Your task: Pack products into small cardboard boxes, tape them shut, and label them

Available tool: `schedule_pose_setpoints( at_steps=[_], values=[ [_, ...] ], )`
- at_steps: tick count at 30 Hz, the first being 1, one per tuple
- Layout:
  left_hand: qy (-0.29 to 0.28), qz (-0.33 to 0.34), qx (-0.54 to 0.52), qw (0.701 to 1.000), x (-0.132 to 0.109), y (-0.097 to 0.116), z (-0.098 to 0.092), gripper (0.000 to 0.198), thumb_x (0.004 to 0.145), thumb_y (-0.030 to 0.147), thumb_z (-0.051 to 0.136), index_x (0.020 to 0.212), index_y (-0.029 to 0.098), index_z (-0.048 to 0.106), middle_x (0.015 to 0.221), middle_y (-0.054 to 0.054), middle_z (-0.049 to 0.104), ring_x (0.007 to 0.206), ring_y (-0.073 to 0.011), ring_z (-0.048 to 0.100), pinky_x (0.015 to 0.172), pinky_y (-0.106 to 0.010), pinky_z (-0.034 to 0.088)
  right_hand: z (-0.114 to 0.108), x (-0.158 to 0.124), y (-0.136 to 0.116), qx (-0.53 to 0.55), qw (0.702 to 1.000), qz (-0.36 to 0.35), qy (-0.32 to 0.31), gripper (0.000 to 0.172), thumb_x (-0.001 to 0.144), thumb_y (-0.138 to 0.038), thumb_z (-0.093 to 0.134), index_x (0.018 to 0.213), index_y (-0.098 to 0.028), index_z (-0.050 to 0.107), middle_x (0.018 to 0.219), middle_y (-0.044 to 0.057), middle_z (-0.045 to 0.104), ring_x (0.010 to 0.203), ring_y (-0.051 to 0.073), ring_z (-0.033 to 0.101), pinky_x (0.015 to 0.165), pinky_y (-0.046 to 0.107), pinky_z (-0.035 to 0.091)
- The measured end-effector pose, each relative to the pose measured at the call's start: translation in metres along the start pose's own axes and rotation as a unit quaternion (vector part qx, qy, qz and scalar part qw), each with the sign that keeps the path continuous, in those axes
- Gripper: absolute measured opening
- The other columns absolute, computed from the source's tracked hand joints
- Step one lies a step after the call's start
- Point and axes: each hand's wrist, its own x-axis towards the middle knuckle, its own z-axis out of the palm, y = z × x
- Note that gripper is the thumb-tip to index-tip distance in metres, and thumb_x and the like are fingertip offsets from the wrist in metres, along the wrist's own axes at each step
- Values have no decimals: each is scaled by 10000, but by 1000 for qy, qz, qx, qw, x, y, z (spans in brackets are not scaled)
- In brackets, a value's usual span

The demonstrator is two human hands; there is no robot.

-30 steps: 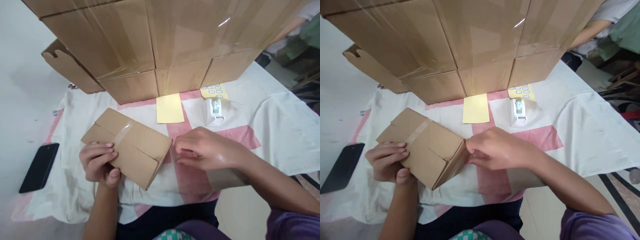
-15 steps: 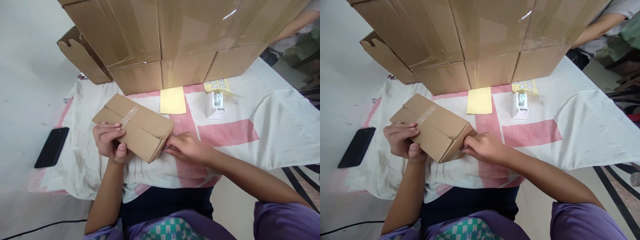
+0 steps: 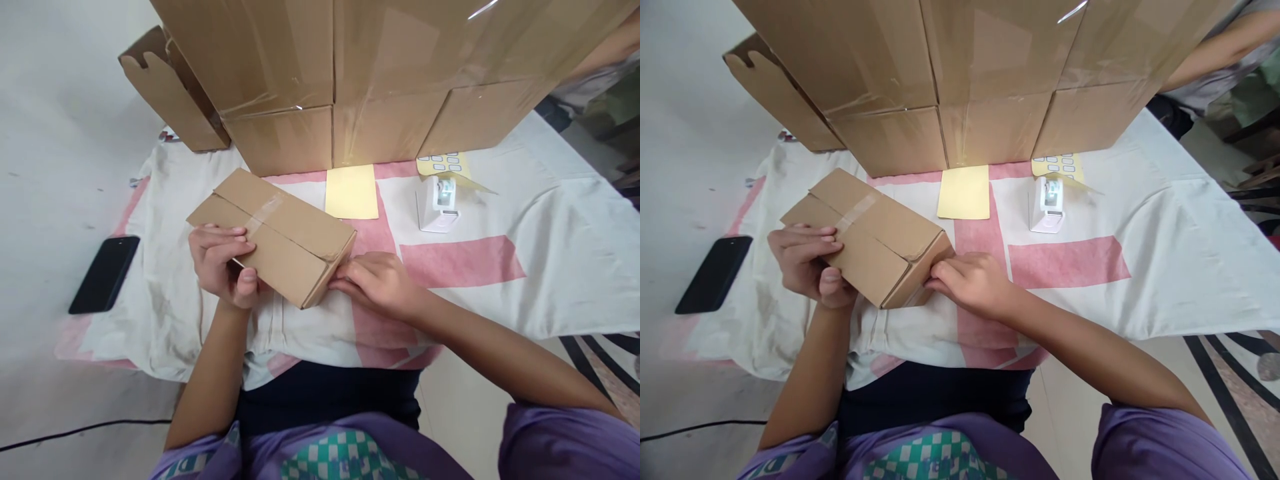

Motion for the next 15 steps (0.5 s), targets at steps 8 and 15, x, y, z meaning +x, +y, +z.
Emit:
schedule_pose_setpoints(
  at_steps=[8,15],
  values=[
    [-5,3,59,998,-6,-4,-2,449,889,639,403,827,244,606,741,-48,584,811,-249,627,775,-475,473,-11,11,16,149,967,204,-41,569,860,-542,758,1288,-224,559,1224,111,685,1118,308,650,894,455,551],
    [3,-39,99,994,-12,-3,-1,534,839,728,351,777,244,570,728,-62,556,811,-281,626,784,-510,478,-9,10,22,196,964,177,-41,618,826,-576,774,1276,-209,560,1242,126,666,1078,312,645,878,449,546]
  ],
)
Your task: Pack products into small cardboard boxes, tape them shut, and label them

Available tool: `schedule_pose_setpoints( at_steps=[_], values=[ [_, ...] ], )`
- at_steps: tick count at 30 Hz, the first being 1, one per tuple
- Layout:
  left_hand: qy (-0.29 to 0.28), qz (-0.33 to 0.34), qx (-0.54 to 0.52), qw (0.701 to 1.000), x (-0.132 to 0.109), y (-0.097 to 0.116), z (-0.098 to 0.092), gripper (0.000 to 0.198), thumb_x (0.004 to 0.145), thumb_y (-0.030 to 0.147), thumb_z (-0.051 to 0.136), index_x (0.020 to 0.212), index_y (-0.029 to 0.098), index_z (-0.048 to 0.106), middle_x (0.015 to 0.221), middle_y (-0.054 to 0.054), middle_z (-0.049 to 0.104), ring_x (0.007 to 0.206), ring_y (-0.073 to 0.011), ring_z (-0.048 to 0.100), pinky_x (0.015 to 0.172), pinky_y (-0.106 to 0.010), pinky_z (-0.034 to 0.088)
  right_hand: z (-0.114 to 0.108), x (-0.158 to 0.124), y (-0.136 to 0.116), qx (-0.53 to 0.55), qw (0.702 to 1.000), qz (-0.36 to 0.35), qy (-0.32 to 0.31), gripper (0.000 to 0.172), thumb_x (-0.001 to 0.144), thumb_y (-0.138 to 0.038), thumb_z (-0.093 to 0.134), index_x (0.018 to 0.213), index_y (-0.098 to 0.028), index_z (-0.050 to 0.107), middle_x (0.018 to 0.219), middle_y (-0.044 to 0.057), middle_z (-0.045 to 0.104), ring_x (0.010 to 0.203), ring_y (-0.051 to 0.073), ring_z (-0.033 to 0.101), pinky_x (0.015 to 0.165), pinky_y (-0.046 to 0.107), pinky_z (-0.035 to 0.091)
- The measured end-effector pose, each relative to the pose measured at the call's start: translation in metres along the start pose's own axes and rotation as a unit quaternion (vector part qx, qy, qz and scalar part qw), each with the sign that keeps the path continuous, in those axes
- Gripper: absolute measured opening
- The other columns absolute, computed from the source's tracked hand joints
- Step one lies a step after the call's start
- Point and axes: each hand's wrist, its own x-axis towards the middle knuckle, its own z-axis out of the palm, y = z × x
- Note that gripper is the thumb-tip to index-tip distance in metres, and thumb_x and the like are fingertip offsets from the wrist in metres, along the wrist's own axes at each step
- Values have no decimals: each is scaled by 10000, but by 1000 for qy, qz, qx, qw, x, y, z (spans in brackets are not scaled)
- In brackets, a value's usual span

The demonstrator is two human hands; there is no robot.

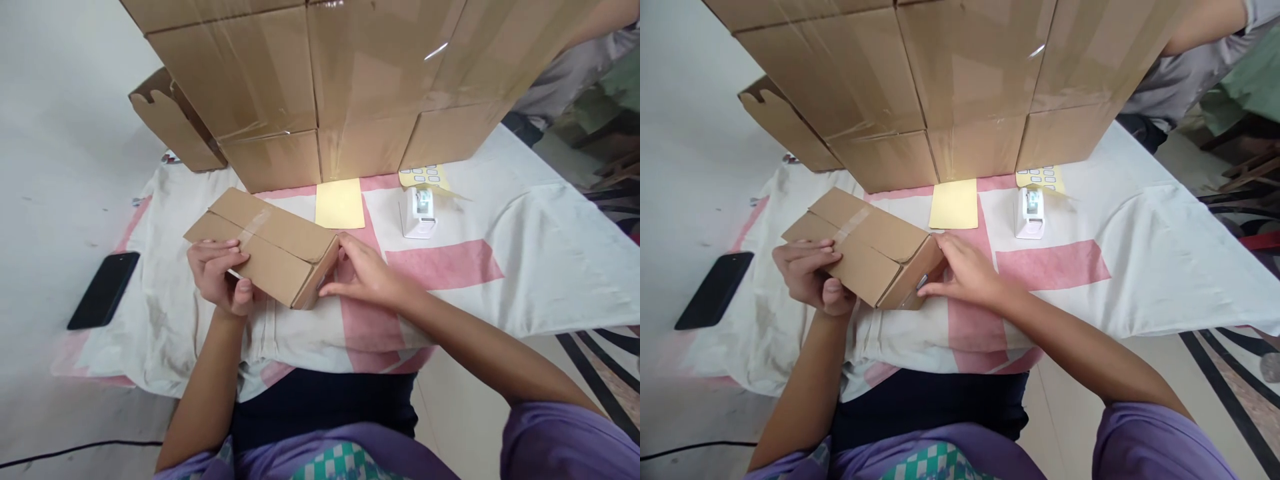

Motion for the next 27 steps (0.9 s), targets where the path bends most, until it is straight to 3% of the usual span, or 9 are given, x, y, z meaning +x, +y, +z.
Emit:
schedule_pose_setpoints(
  at_steps=[6,10,11,16,18,21,23,25,27],
  values=[
    [7,25,-35,999,3,3,2,425,836,615,398,824,242,603,741,-64,576,802,-275,615,763,-478,456,0,3,4,51,999,4,-13,465,911,-544,695,1235,-233,578,1179,89,681,1054,277,662,889,414,548],
    [3,36,-56,998,5,5,2,387,849,576,423,856,238,612,765,-61,576,811,-264,612,769,-459,443,1,4,2,-2,1000,3,-27,737,805,-524,809,1383,-209,479,1315,144,611,1218,339,587,975,486,518],
    [-1,36,-58,998,5,5,1,384,854,574,431,863,237,615,771,-62,577,820,-264,612,778,-459,442,0,4,1,-9,1000,3,-27,736,800,-498,820,1377,-198,477,1311,149,607,1225,339,579,978,490,515],
    [-17,40,-63,997,4,7,-1,357,882,550,469,912,234,632,820,-71,599,868,-271,625,824,-466,450,-5,4,6,26,998,-7,-48,334,962,-330,645,1242,-179,546,1191,118,649,1092,265,626,929,430,532],
    [-19,45,-65,997,4,6,-2,348,885,541,475,921,235,637,821,-71,605,867,-271,632,822,-464,453,-4,2,5,38,997,-6,-65,525,942,-361,667,1385,-169,463,1327,165,594,1214,294,586,1002,467,509],
    [-22,53,-72,996,5,5,-5,327,875,524,514,931,235,657,834,-76,634,861,-273,653,814,-466,459,4,-3,-5,41,997,2,-59,1206,742,-509,853,1607,-185,76,1601,250,304,1475,369,359,1156,539,395],
    [-24,61,-80,995,6,3,-5,316,858,522,566,931,234,674,837,-76,658,845,-273,670,810,-466,467,12,-7,-13,16,999,-4,-28,1462,622,-548,916,1612,-212,-105,1656,259,145,1548,388,206,1205,562,328],
    [-23,73,-87,993,6,2,-5,294,833,514,623,914,239,687,830,-66,677,818,-266,683,808,-460,473,19,-10,-22,-28,999,-15,-1,1423,621,-547,910,1617,-249,-63,1659,240,99,1556,396,166,1206,576,322],
    [-20,77,-92,993,8,1,-6,250,810,472,664,898,240,694,828,-61,689,807,-266,691,812,-458,478,23,-10,-29,-65,998,-12,8,1259,631,-541,895,1599,-287,133,1628,215,141,1514,403,263,1165,568,385]
  ],
)
